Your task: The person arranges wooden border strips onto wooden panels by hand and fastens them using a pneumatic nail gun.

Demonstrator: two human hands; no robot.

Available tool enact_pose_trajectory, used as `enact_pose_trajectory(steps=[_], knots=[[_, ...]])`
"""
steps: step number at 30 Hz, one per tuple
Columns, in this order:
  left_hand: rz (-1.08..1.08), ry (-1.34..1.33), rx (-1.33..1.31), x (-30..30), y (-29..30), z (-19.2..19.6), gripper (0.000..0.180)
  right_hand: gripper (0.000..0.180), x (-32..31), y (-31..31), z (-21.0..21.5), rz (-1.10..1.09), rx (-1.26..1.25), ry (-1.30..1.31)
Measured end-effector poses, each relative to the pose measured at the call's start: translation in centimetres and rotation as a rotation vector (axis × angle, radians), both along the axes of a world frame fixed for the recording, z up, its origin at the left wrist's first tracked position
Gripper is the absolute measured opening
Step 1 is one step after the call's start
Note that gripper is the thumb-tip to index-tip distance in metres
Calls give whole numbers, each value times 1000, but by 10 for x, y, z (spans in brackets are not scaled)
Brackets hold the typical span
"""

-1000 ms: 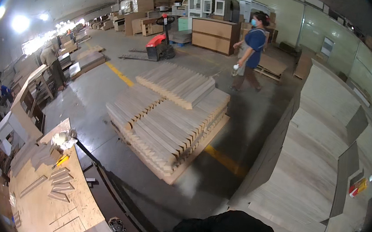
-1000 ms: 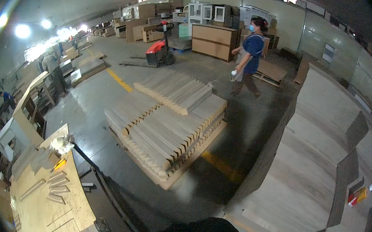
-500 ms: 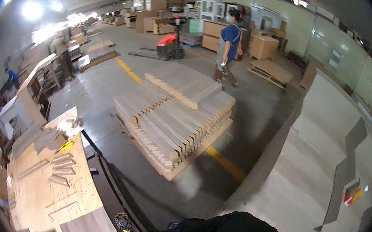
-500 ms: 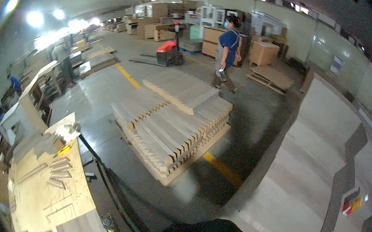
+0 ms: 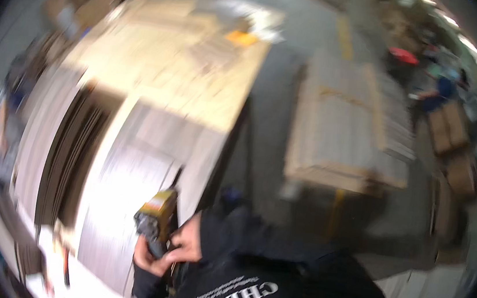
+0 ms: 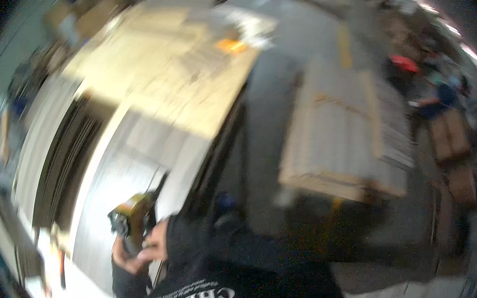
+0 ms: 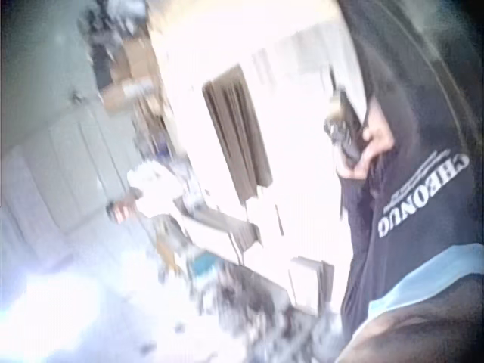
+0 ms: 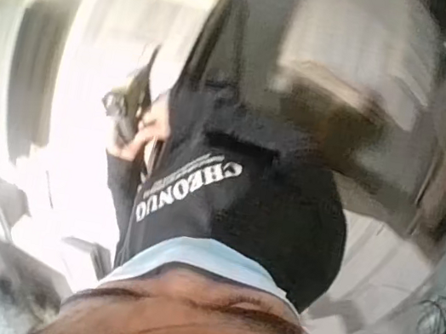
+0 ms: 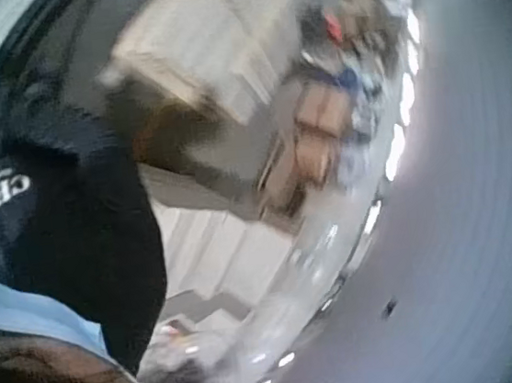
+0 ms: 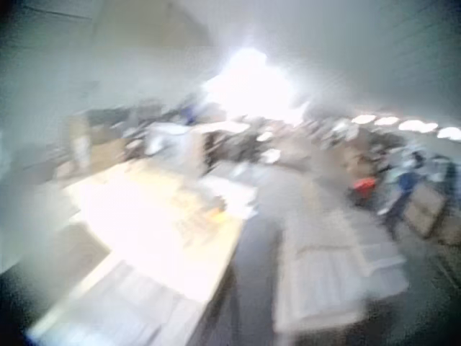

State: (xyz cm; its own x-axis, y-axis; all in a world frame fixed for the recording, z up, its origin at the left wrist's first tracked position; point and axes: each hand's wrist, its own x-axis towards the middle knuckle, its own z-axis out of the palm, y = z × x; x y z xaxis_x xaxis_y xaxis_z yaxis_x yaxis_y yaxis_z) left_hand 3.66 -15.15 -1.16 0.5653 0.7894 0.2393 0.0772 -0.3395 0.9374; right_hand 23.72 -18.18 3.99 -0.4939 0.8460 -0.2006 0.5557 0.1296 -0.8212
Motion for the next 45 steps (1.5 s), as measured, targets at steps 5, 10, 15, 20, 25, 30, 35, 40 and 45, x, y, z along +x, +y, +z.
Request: enact_pose_trajectory(steps=[5, 10, 15, 20, 25, 30, 35, 40, 45], knots=[[464, 168, -473, -15, -45, 14, 45, 23, 89, 55, -58, -6, 84, -73], [808, 328, -604, 1, -73, 25, 46, 22, 100, 112, -136, -83, 386, 71], [943, -77, -928, 11, -98, -4, 38, 38, 54, 158, -154, 98, 570, 145], [741, 622, -553, 48, -78, 28, 43, 49, 11, 179, -158, 397, 537, 7], [745, 578, -540, 18, -98, 21, 47, 49, -18, 171, -160, 492, 490, -100], [806, 624, -481, -27, -111, 13, 42, 47, -9, 166, -159, 426, 508, -85], [926, 710, -421, -82, -126, -7, 37, 49, 12, 171, -162, 330, 514, -129], [933, 758, -434, -128, -116, -13, 32, 49, 51, 170, -188, -189, 619, -161], [883, 836, -570, -158, -95, -16, 32, 40, 71, 170, -209, -451, -206, -26]])
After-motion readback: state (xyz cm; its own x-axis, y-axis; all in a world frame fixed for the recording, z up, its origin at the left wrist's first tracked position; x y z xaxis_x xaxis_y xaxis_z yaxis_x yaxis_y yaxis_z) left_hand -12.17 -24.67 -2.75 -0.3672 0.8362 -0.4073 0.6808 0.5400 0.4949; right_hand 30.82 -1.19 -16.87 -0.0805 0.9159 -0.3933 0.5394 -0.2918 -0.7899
